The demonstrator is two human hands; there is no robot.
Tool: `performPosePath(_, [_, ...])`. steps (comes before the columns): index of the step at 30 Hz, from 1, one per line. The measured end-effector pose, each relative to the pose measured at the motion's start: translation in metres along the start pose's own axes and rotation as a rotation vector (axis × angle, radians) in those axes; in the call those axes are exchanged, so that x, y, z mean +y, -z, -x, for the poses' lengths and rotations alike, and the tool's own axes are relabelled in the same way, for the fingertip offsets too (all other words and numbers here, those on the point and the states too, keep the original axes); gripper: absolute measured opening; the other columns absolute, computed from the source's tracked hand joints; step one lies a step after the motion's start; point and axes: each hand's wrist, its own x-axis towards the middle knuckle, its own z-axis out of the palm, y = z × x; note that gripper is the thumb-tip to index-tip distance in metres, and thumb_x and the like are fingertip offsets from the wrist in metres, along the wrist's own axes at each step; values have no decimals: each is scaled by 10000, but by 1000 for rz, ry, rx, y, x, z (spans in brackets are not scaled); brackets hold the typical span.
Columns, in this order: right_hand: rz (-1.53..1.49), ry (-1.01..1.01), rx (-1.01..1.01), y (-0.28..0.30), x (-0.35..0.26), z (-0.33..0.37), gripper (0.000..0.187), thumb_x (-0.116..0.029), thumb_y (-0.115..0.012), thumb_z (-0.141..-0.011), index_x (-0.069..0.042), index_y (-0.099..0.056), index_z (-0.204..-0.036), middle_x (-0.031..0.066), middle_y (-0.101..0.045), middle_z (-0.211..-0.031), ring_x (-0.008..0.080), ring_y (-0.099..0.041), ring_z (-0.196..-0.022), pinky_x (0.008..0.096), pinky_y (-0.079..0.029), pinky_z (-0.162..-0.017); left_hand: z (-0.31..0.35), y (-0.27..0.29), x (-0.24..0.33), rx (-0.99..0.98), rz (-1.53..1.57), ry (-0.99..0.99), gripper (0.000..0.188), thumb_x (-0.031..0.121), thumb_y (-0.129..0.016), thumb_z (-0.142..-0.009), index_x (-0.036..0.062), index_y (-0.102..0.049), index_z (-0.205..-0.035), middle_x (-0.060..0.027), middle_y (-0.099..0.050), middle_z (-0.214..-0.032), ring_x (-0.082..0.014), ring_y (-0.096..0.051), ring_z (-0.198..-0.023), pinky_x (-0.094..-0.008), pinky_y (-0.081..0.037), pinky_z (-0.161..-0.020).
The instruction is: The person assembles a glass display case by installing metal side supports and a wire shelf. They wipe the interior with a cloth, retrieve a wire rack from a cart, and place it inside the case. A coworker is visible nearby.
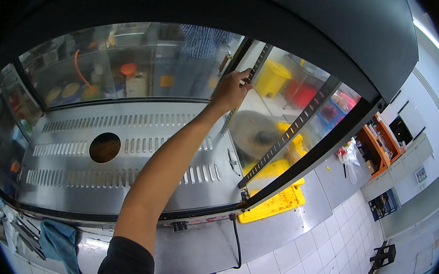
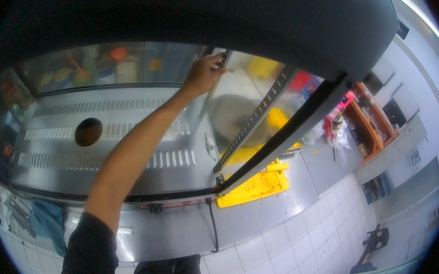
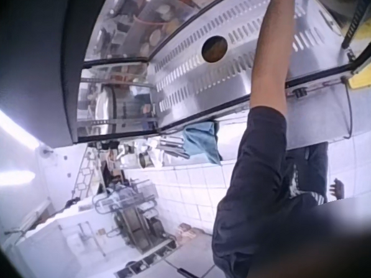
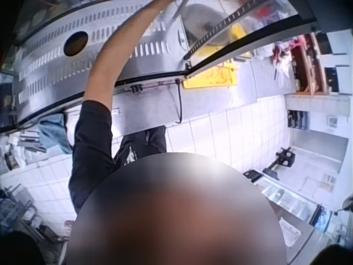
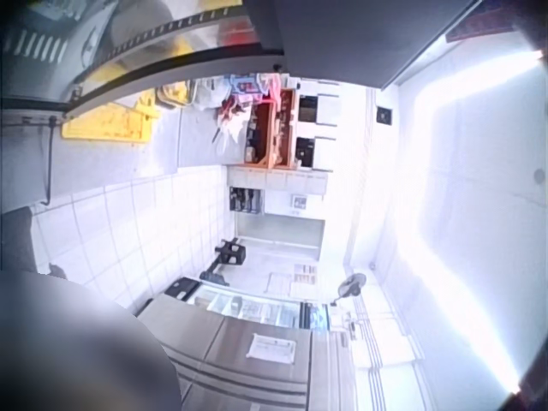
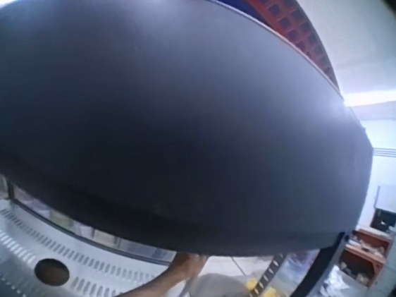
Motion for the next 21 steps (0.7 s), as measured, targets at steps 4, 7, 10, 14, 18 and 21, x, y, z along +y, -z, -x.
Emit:
performPosePath(4, [35,-20,7,5,-2,0,530,-496,-466,-955,-55,-502,-1246,158,-679,-912,240,-674,-664,349,-534,-492,1,2,5,9,-37,-14,396,154,-681,-858,36,-597,-1227,-124,-655,-1097,-247,-678,-900,-327,-521,-822])
performPosePath(7, [11,21,-41,10,0,-1,543,-498,-468,-953,-55,-490,-1267,162,-679,-917,242,-675,-667,347,-534,-488,2,1,5,2,-40,-1,395,156,-679,-860,36,-595,-1227,-118,-657,-1085,-244,-676,-902,-323,-521,-820])
performPosePath(10, [10,34,-29,14,2,-3,553,-504,-470,-950,-57,-491,-1275,168,-678,-920,240,-676,-663,339,-532,-475,2,0,3,24,-69,-39,383,162,-680,-859,35,-600,-1212,-116,-661,-1069,-244,-674,-905,-325,-520,-818])
performPosePath(14, [1,53,-46,17,4,-3,558,-512,-470,-948,-61,-498,-1275,169,-678,-916,236,-677,-654,331,-529,-460,1,-1,2,12,-4,-15,309,174,-686,-854,36,-627,-1124,-117,-666,-1053,-253,-671,-898,-335,-517,-803])
performPosePath(18, [15,71,-39,16,5,1,558,-517,-469,-946,-59,-505,-1263,165,-678,-906,234,-677,-651,331,-527,-456,4,-3,6,62,0,42,378,137,-697,-818,30,-600,-1166,-155,-654,-996,-278,-664,-862,-365,-506,-784])
performPosePath(21, [11,62,-34,15,4,4,550,-519,-475,-944,-59,-512,-1245,164,-678,-898,234,-677,-649,333,-524,-456,7,-4,6,3,67,90,379,138,-698,-815,23,-596,-1162,-158,-651,-1015,-291,-660,-874,-372,-503,-794])
